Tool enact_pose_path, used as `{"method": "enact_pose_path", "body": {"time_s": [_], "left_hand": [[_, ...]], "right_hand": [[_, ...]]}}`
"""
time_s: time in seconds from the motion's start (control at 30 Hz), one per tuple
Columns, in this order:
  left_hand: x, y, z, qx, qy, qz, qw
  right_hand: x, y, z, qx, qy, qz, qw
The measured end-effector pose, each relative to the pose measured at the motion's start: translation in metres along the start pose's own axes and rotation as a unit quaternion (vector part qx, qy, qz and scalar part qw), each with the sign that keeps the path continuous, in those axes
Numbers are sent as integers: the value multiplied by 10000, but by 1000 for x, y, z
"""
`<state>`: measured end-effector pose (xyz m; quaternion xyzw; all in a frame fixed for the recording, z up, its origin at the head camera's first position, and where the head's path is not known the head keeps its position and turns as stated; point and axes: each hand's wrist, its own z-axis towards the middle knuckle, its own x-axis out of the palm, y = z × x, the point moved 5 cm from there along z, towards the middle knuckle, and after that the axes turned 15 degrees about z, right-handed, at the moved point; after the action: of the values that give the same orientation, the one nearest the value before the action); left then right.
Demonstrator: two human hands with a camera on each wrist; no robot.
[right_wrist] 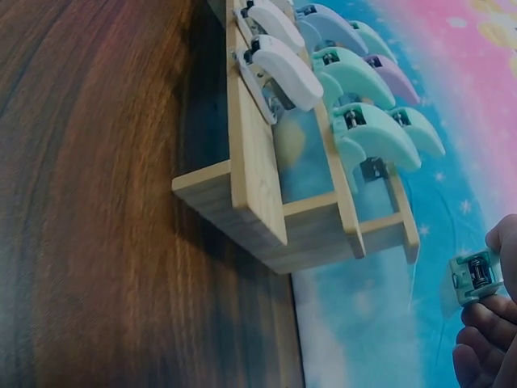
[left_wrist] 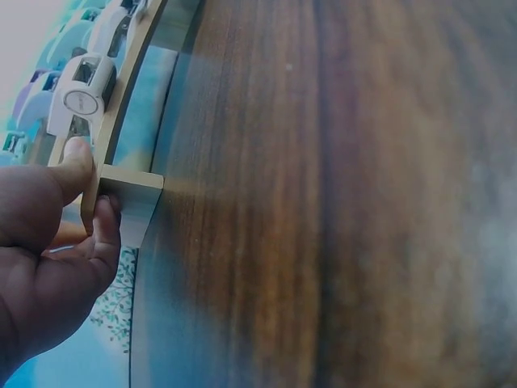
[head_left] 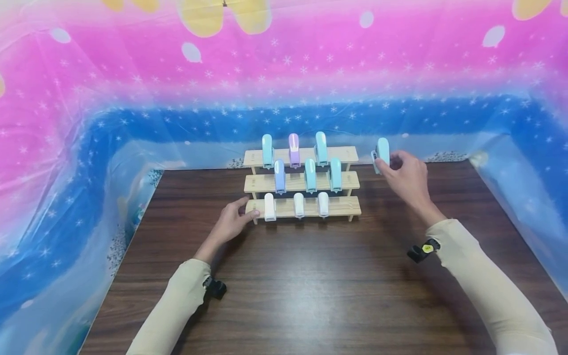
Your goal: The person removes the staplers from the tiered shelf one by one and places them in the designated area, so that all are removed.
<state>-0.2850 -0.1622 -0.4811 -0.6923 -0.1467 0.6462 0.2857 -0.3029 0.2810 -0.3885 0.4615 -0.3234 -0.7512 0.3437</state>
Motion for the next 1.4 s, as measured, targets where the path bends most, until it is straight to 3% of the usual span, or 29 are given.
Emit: {"method": "enact_pose_path", "body": {"time_s": [0.6,1.4], "left_hand": [[1,1,-1,61,-27,-180,9998],[0,0,1,16,92,-187,9998]], "right_hand": [[-6,-25,-14,133,-15,-223,9997],[11,-66,-35,414,304,-362,9980]]}}
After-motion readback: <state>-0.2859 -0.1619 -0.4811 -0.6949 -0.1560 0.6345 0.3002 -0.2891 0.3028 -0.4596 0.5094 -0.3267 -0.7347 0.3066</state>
